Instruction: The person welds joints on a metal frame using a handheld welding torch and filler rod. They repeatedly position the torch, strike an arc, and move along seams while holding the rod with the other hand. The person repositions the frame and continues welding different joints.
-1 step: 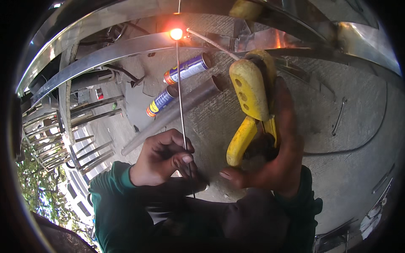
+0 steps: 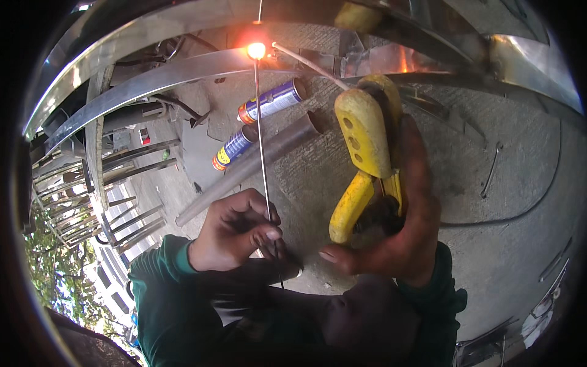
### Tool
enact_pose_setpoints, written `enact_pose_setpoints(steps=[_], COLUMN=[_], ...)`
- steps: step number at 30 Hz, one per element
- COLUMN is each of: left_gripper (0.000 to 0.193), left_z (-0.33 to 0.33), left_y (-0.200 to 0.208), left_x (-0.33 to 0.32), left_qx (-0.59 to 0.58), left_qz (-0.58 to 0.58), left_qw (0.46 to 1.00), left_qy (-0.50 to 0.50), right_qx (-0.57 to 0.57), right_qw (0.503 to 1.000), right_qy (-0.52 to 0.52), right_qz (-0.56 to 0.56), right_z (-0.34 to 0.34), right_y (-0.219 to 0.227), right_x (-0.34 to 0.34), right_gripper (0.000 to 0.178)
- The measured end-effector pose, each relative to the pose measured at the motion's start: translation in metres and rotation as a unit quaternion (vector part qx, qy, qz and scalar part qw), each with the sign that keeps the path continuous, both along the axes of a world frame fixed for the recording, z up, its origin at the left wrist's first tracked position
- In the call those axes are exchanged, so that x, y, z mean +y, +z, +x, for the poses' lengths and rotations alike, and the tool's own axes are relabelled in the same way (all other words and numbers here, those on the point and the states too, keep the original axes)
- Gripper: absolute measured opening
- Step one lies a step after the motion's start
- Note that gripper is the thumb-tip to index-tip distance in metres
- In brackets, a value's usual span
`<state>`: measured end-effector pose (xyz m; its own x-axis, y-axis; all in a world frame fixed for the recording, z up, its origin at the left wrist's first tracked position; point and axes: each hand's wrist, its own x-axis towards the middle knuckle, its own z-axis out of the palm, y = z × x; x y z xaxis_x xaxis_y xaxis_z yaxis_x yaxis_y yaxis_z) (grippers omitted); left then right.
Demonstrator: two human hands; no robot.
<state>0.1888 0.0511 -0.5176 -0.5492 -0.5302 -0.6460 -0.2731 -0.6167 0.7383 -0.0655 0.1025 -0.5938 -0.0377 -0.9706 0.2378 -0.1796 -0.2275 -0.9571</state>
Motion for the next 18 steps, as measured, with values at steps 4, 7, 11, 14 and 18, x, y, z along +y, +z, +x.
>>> enact_pose_setpoints(steps=[4,7,11,14,18], left_gripper=[0.015,0.014,0.015,0.016,0.018], left_z=[-0.0017,-0.0042,-0.0076,-0.0088,-0.0097], left_y=[-0.0011,0.0003,0.0027,0.0032,0.0043], left_x=[-0.0027,-0.0044,-0.0042,-0.0042,-0.0037], left_qx=[-0.018,-0.028,-0.032,-0.030,-0.033], left_qz=[-0.029,-0.013,0.011,0.015,0.034], left_qw=[0.999,0.999,0.999,0.999,0.999], left_qy=[-0.018,-0.008,0.006,0.002,0.006], right_qx=[0.017,0.026,0.010,-0.007,-0.013], right_qw=[1.000,0.999,0.999,0.999,0.999], right_qy=[0.008,0.014,0.020,0.023,0.043], right_qz=[-0.022,-0.037,-0.028,-0.027,-0.014], right_z=[-0.0028,-0.0049,-0.0055,-0.0042,-0.0028], right_y=[-0.0005,0.0004,0.0011,0.0018,0.0055], right_x=[0.0000,-0.0001,-0.0001,-0.0016,-0.0062], right_gripper=[0.140,0.140,0.140,0.139,0.136])
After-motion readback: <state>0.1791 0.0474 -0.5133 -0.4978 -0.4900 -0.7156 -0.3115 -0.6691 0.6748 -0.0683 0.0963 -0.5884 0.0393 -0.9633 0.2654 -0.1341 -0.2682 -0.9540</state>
